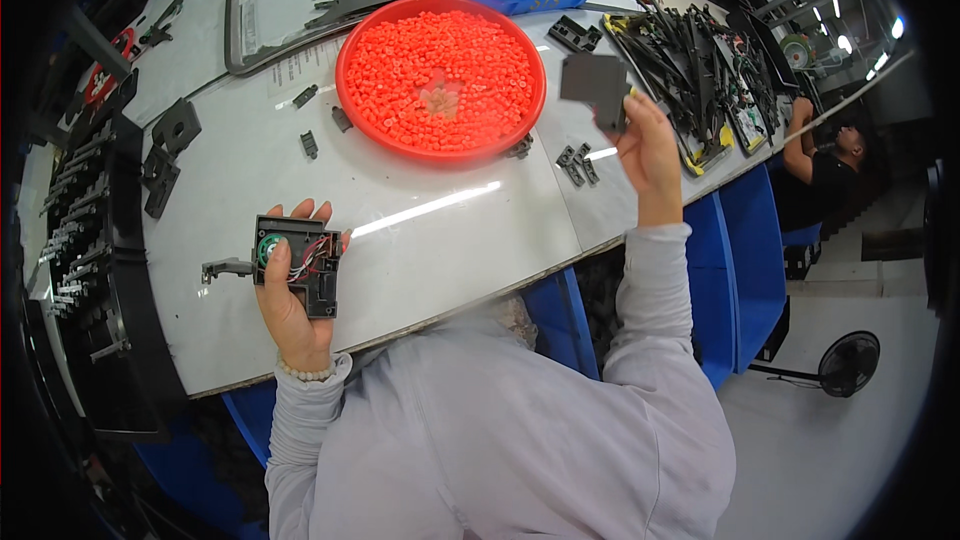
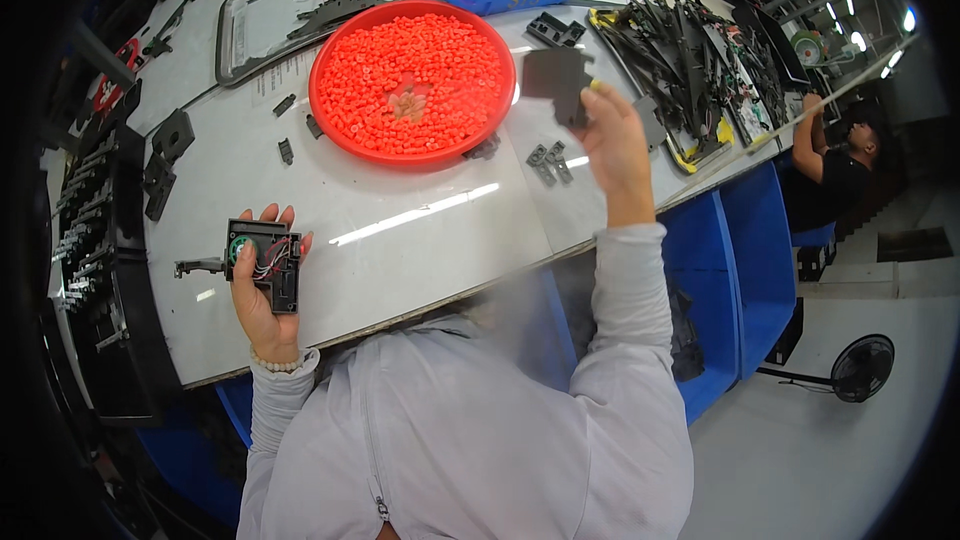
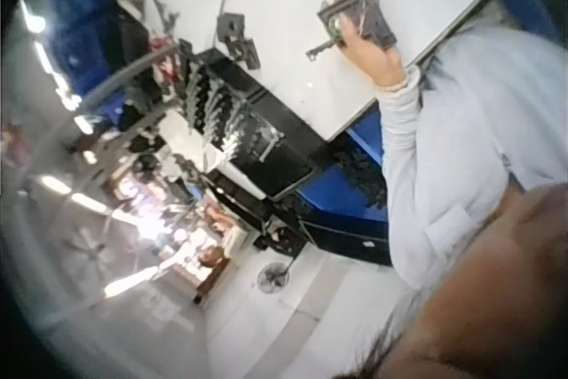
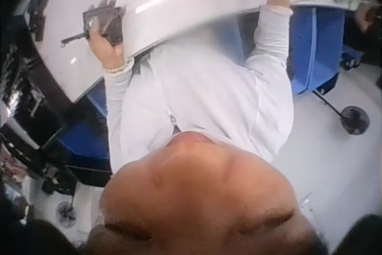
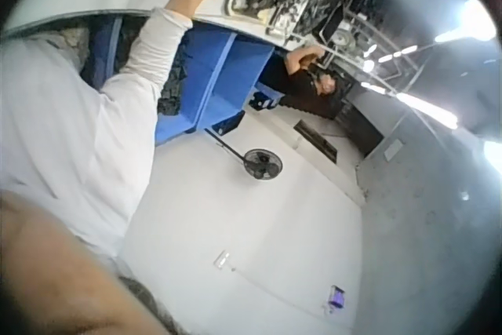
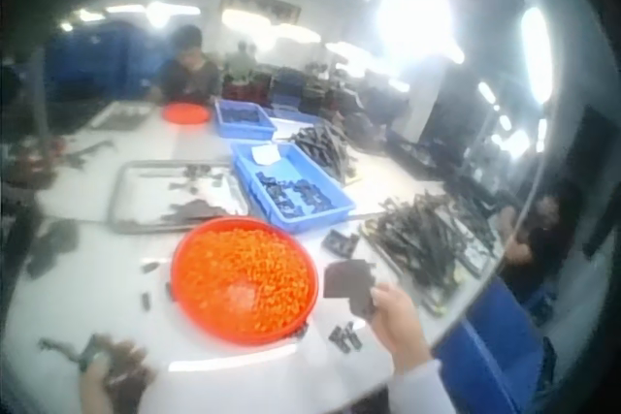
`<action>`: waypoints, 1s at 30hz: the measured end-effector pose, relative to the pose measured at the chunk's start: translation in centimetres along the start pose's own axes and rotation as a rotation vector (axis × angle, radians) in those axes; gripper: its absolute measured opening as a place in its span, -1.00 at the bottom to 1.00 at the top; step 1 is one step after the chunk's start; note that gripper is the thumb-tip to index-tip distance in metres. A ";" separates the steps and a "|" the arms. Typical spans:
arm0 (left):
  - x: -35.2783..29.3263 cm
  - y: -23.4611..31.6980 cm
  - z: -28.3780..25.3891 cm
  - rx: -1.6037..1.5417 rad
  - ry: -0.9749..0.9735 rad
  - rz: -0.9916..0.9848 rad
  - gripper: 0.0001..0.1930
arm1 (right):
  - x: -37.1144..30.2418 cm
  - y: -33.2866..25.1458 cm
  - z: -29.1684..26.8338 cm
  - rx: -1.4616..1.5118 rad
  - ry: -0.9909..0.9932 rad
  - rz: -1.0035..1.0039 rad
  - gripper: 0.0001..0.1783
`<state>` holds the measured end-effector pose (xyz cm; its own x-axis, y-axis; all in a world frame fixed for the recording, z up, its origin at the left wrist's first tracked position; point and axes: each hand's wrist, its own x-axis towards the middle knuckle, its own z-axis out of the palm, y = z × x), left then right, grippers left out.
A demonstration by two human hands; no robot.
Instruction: Manually assemble plastic housing and internal electronic components of a device, involving wire routing and part fitting.
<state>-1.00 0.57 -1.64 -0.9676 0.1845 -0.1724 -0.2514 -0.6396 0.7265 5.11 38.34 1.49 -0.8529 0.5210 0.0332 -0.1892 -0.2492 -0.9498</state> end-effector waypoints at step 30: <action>-0.6 0.5 -1.8 -0.080 -0.090 0.014 -0.56 | -6.8 4.7 16.2 -1.302 -0.689 -0.320 -0.62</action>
<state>-0.55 -1.21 -2.42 -0.9660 0.2387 -0.0997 -0.2422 -0.6993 0.6725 2.14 20.42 1.80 -0.9854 -0.1552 0.0703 -0.1700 0.8679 -0.4668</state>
